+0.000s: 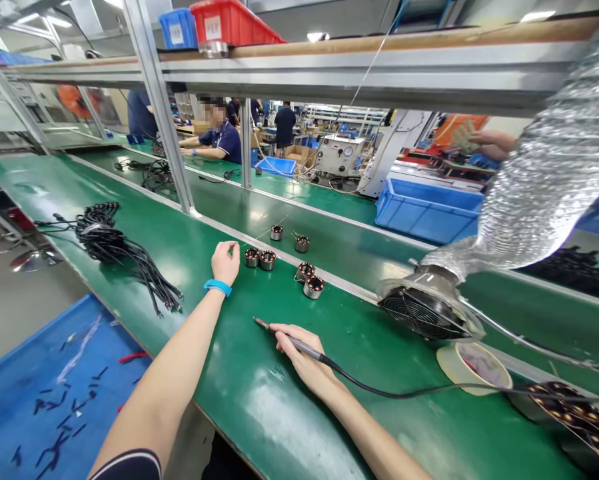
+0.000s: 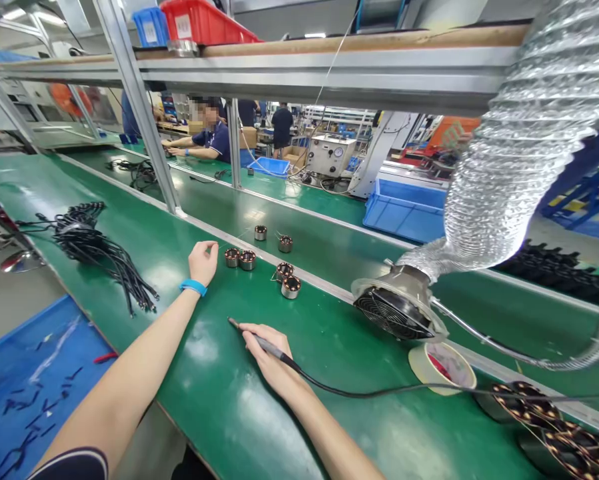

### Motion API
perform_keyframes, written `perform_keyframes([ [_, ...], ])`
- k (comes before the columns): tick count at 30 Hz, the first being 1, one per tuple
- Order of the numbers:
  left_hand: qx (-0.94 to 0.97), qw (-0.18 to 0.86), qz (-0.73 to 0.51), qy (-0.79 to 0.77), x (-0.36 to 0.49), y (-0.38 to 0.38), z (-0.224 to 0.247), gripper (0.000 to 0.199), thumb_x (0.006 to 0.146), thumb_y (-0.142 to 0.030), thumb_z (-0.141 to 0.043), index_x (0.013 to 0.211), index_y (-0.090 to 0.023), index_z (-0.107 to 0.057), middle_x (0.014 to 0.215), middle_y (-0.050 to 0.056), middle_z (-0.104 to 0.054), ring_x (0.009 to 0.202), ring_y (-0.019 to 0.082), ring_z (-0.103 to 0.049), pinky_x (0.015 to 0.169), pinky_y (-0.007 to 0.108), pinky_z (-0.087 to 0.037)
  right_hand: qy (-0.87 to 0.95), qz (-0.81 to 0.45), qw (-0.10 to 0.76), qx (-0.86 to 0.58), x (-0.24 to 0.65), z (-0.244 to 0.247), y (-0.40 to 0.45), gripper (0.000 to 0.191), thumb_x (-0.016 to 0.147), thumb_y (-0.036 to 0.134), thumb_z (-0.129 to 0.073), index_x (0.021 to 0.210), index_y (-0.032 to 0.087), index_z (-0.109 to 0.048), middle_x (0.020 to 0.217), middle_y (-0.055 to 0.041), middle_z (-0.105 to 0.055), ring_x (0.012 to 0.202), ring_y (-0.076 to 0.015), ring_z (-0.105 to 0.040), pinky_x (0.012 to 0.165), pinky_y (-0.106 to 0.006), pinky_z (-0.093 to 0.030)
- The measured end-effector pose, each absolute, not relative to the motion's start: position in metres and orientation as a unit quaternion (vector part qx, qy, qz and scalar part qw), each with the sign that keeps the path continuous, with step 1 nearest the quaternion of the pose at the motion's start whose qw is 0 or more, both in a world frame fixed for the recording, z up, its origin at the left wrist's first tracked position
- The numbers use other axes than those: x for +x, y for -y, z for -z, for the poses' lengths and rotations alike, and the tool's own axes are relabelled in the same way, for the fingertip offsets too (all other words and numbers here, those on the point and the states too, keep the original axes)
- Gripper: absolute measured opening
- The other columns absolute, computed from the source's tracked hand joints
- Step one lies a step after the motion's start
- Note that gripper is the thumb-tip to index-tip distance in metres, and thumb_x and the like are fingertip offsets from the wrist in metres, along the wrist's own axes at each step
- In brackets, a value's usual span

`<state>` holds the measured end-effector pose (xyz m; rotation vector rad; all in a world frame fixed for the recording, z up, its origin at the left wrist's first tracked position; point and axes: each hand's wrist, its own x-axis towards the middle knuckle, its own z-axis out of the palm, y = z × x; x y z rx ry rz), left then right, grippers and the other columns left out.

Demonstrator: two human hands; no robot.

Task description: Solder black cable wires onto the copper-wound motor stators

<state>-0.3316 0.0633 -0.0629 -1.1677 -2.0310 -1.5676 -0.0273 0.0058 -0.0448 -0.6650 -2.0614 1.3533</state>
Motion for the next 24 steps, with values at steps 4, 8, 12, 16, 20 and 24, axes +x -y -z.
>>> perform_keyframes([
  [4, -0.404, 0.159, 0.551, 0.713, -0.3330, -0.0638, 0.0634, 0.021, 0.091, -0.028, -0.050, 0.090, -0.018, -0.068, 0.090, 0.005, -0.064, 0.061, 0.014, -0.053, 0.071, 0.030, -0.046, 0.776, -0.504, 0.290, -0.246, -0.0288, 0.0495, -0.0069, 0.028, 0.096, 0.040, -0.054, 0.107, 0.024, -0.075, 0.089, -0.0031, -0.071, 0.077, -0.0172, -0.065, 0.079, -0.029, -0.051],
  [8, -0.406, 0.157, 0.548, 0.714, -0.3328, -0.0643, 0.0644, 0.021, 0.091, -0.029, -0.050, 0.089, -0.019, -0.068, 0.089, 0.005, -0.064, 0.060, 0.014, -0.052, 0.070, 0.030, -0.045, 0.776, -0.502, 0.285, -0.254, -0.0278, 0.0527, -0.0076, 0.026, 0.097, 0.039, -0.054, 0.108, 0.026, -0.074, 0.096, -0.0026, -0.072, 0.083, -0.0175, -0.066, 0.085, -0.030, -0.050],
  [12, -0.408, 0.155, 0.547, 0.714, -0.3329, -0.0641, 0.0648, 0.021, 0.090, -0.029, -0.050, 0.088, -0.018, -0.068, 0.088, 0.005, -0.064, 0.062, 0.015, -0.053, 0.070, 0.030, -0.045, 0.774, -0.503, 0.285, -0.260, -0.0273, 0.0512, -0.0067, 0.028, 0.097, 0.041, -0.054, 0.108, 0.025, -0.075, 0.094, -0.0035, -0.072, 0.083, -0.0182, -0.066, 0.085, -0.030, -0.052],
  [16, -0.407, 0.152, 0.547, 0.715, -0.3334, -0.0637, 0.0650, 0.022, 0.091, -0.030, -0.050, 0.088, -0.019, -0.068, 0.089, 0.006, -0.064, 0.062, 0.016, -0.053, 0.070, 0.030, -0.045, 0.761, -0.513, 0.291, -0.271, -0.0286, 0.0484, -0.0055, 0.030, 0.096, 0.043, -0.056, 0.107, 0.024, -0.075, 0.088, -0.0038, -0.072, 0.076, -0.0180, -0.067, 0.079, -0.029, -0.054],
  [20, -0.405, 0.149, 0.543, 0.720, -0.3334, -0.0636, 0.0653, 0.021, 0.090, -0.030, -0.050, 0.089, -0.019, -0.068, 0.090, 0.006, -0.065, 0.062, 0.016, -0.054, 0.071, 0.031, -0.046, 0.750, -0.524, 0.293, -0.277, -0.0298, 0.0451, -0.0045, 0.031, 0.094, 0.043, -0.056, 0.106, 0.023, -0.076, 0.086, -0.0036, -0.072, 0.073, -0.0174, -0.067, 0.073, -0.028, -0.055],
  [24, -0.404, 0.150, 0.541, 0.722, -0.3338, -0.0641, 0.0662, 0.021, 0.090, -0.029, -0.050, 0.089, -0.019, -0.068, 0.090, 0.006, -0.065, 0.063, 0.016, -0.054, 0.071, 0.030, -0.046, 0.749, -0.532, 0.283, -0.277, -0.0300, 0.0429, -0.0047, 0.030, 0.095, 0.042, -0.057, 0.107, 0.022, -0.075, 0.085, -0.0034, -0.071, 0.073, -0.0167, -0.067, 0.072, -0.026, -0.055],
])
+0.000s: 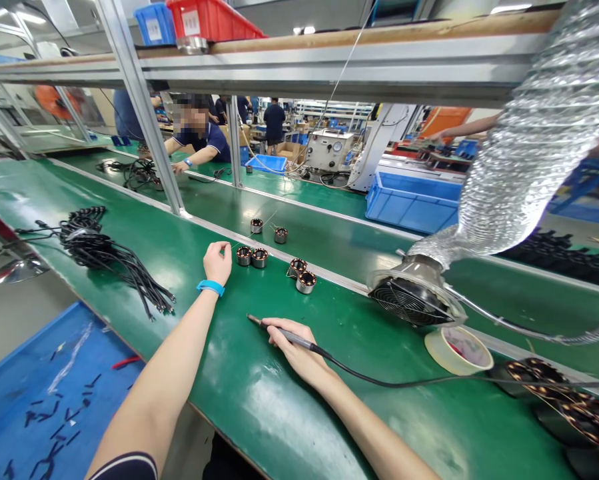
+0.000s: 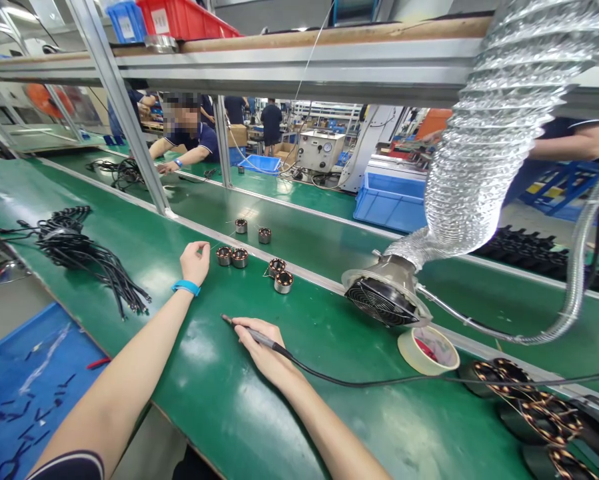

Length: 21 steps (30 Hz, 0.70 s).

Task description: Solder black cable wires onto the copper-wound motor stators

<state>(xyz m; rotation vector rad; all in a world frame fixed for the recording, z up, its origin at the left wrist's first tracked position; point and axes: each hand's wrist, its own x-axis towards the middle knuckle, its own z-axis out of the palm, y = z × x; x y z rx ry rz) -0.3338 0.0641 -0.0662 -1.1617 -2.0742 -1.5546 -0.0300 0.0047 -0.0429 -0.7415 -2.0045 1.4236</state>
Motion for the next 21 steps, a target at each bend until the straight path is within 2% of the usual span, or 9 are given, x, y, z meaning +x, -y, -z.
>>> perform_keyframes([
  [9, -0.408, 0.152, 0.537, 0.723, -0.335, -0.065, 0.068, 0.021, 0.090, -0.029, -0.050, 0.090, -0.018, -0.068, 0.090, 0.007, -0.066, 0.065, 0.017, -0.056, 0.071, 0.030, -0.046, 0.757, -0.528, 0.246, -0.297, -0.036, 0.027, -0.013, 0.032, 0.096, 0.045, -0.056, 0.102, 0.020, -0.076, 0.070, -0.0003, -0.068, 0.067, -0.0155, -0.063, 0.066, -0.024, -0.048],
  [14, -0.408, 0.156, 0.530, 0.727, -0.335, -0.065, 0.068, 0.022, 0.090, -0.029, -0.049, 0.090, -0.018, -0.068, 0.090, 0.007, -0.066, 0.067, 0.017, -0.057, 0.071, 0.030, -0.047, 0.770, -0.514, 0.236, -0.295, -0.039, 0.021, -0.014, 0.033, 0.097, 0.047, -0.055, 0.100, 0.022, -0.076, 0.069, 0.0007, -0.067, 0.068, -0.0159, -0.063, 0.066, -0.024, -0.047],
  [21, -0.406, 0.152, 0.523, 0.734, -0.332, -0.063, 0.066, 0.024, 0.088, -0.030, -0.050, 0.089, -0.018, -0.070, 0.090, 0.007, -0.068, 0.068, 0.018, -0.057, 0.076, 0.031, -0.047, 0.739, -0.483, 0.340, -0.323, -0.001, 0.023, -0.011, 0.034, 0.097, 0.045, -0.054, 0.104, 0.021, -0.076, 0.077, -0.0025, -0.070, 0.071, -0.0178, -0.066, 0.069, -0.027, -0.054],
])
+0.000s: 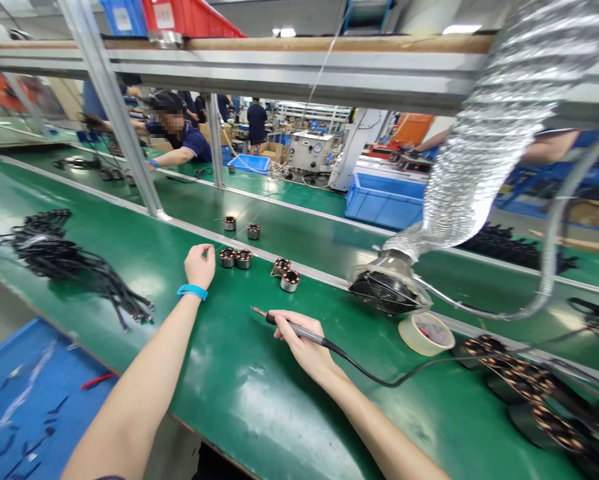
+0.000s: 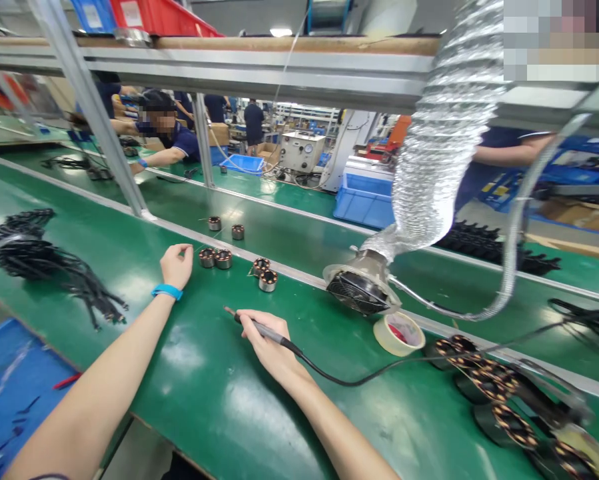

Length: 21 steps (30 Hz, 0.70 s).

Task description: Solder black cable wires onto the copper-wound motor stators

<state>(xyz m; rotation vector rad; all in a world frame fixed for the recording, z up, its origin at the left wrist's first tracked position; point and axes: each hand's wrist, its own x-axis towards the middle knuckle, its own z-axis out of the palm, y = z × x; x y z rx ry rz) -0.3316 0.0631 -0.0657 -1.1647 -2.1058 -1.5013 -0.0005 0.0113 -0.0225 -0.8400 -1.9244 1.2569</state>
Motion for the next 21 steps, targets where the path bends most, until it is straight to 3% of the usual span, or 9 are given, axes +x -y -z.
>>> perform_keyframes([
  [7, -0.405, 0.137, 0.515, 0.743, -0.329, -0.061, 0.066, 0.026, 0.084, -0.034, -0.051, 0.088, -0.018, -0.070, 0.086, 0.006, -0.067, 0.066, 0.019, -0.056, 0.077, 0.033, -0.048, 0.658, -0.382, 0.487, -0.429, 0.080, 0.036, -0.028, 0.037, 0.091, 0.042, -0.065, 0.121, 0.020, -0.067, 0.114, -0.0082, -0.069, 0.094, -0.0226, -0.068, 0.086, -0.033, -0.056],
  [12, -0.401, 0.136, 0.496, 0.758, -0.328, -0.058, 0.066, 0.026, 0.083, -0.034, -0.052, 0.089, -0.017, -0.071, 0.085, 0.006, -0.067, 0.067, 0.019, -0.057, 0.077, 0.034, -0.049, 0.649, -0.354, 0.496, -0.456, 0.091, 0.047, -0.046, 0.041, 0.094, 0.046, -0.058, 0.120, 0.016, -0.065, 0.103, -0.0098, -0.070, 0.079, -0.0206, -0.069, 0.077, -0.033, -0.058],
  [21, -0.404, 0.114, 0.486, 0.767, -0.327, -0.057, 0.065, 0.023, 0.083, -0.034, -0.053, 0.087, -0.018, -0.069, 0.083, 0.006, -0.066, 0.066, 0.020, -0.058, 0.074, 0.036, -0.049, 0.721, -0.289, 0.483, -0.404, 0.065, 0.052, -0.086, 0.030, 0.095, 0.039, -0.058, 0.112, 0.019, -0.071, 0.090, -0.0044, -0.066, 0.082, -0.0186, -0.061, 0.082, -0.029, -0.050],
])
